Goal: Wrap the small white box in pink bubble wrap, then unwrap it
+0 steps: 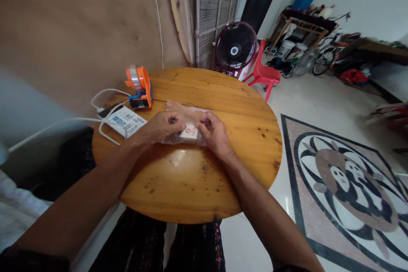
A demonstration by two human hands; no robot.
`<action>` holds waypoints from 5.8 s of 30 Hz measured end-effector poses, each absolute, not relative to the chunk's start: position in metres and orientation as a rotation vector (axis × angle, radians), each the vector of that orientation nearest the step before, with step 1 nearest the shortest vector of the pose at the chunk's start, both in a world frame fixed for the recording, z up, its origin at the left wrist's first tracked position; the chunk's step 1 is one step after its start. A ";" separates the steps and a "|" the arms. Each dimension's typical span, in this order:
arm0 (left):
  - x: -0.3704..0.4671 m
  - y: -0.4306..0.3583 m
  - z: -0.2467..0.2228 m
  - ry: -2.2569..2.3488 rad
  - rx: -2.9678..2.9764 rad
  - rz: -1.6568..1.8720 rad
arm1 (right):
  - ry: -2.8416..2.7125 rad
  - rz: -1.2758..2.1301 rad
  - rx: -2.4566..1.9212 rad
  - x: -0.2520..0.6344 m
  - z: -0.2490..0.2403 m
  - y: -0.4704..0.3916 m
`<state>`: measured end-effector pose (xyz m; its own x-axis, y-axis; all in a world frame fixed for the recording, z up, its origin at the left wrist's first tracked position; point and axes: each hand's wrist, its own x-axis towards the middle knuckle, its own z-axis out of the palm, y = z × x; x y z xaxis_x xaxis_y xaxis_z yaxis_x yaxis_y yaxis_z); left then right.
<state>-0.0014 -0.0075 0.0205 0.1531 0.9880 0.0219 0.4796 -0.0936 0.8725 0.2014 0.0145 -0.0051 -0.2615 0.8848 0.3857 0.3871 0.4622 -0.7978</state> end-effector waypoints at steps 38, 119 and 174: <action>-0.011 -0.069 0.040 1.795 1.446 0.729 | -2.280 0.523 -0.884 0.210 0.001 0.003; 0.016 -0.032 0.013 1.429 2.320 1.076 | -2.200 0.855 -0.833 0.214 0.007 0.012; 0.030 -0.023 -0.004 1.348 2.404 1.083 | -1.605 1.162 -1.069 0.191 -0.004 0.101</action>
